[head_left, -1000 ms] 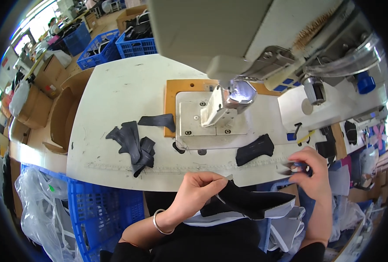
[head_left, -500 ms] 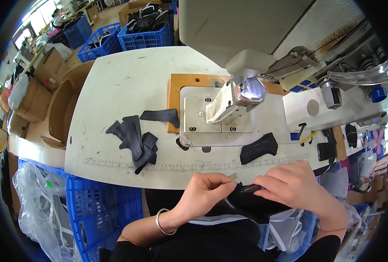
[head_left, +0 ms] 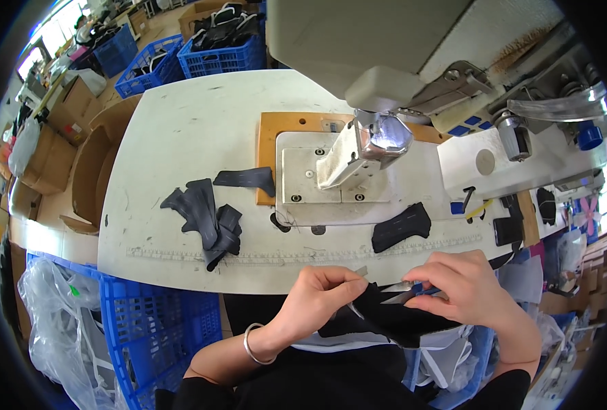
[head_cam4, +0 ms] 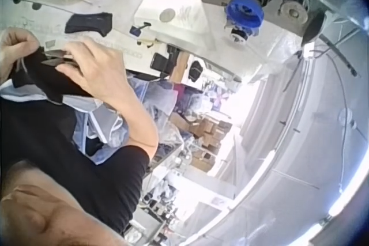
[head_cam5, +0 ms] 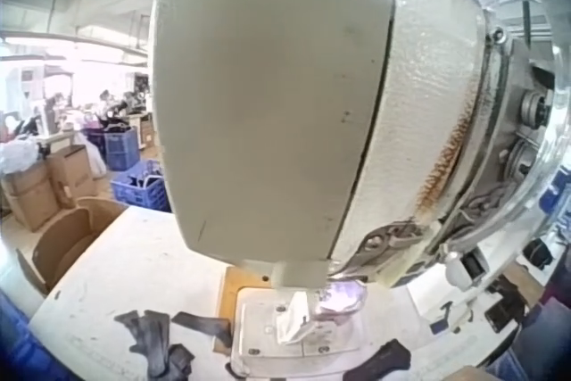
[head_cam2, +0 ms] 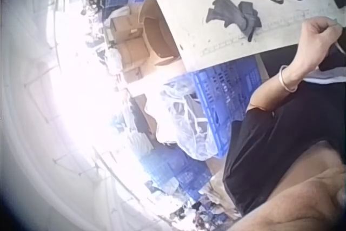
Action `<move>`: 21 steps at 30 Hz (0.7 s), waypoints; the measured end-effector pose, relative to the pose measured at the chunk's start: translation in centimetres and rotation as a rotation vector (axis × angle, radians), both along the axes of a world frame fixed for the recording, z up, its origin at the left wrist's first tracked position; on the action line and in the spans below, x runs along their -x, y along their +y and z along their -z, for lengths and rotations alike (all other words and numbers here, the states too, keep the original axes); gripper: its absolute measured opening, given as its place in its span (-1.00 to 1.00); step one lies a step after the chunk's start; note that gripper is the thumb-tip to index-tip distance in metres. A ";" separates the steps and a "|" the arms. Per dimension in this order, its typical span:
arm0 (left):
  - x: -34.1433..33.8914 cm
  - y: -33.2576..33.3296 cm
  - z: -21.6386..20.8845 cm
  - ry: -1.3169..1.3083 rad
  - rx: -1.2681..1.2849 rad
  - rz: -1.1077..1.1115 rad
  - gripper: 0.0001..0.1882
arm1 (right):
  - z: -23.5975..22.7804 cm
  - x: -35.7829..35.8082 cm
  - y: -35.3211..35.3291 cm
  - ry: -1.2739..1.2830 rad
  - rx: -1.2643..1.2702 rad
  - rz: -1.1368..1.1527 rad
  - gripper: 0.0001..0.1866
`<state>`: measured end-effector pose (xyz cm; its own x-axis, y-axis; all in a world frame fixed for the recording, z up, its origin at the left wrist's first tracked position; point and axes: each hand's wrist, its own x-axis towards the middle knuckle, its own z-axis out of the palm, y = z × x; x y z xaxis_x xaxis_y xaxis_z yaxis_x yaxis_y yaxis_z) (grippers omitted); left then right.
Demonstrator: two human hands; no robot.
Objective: Sewing components of a shoe upper together using an industrial sewing machine.
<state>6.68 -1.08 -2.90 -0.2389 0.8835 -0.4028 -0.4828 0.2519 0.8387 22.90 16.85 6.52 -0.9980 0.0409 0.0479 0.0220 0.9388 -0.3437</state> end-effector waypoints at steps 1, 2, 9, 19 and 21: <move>-0.2 0.2 0.3 -0.001 0.000 0.007 -0.84 | 0.0 -0.1 -0.1 -0.061 0.087 0.062 -0.58; -0.3 0.4 1.0 -0.018 -0.008 -0.030 -0.80 | -0.4 -0.2 0.0 -0.062 0.086 0.066 -0.58; -0.9 2.6 3.7 -0.229 -0.081 -0.118 -0.82 | -1.9 -1.7 -1.6 -0.169 0.205 0.071 -0.51; -2.4 3.3 2.4 -0.114 -0.279 0.136 -0.65 | -1.9 -4.9 1.0 -0.226 0.311 0.393 -0.62; -2.9 3.8 2.5 -0.169 -0.344 0.131 -0.68 | -2.0 -5.0 1.3 -0.214 0.370 0.416 -0.66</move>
<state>9.59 2.73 -5.40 -0.0715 0.9922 -0.1019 -0.6037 0.0383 0.7963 27.90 18.13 8.54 -0.8804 0.4062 -0.2446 0.4673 0.6553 -0.5936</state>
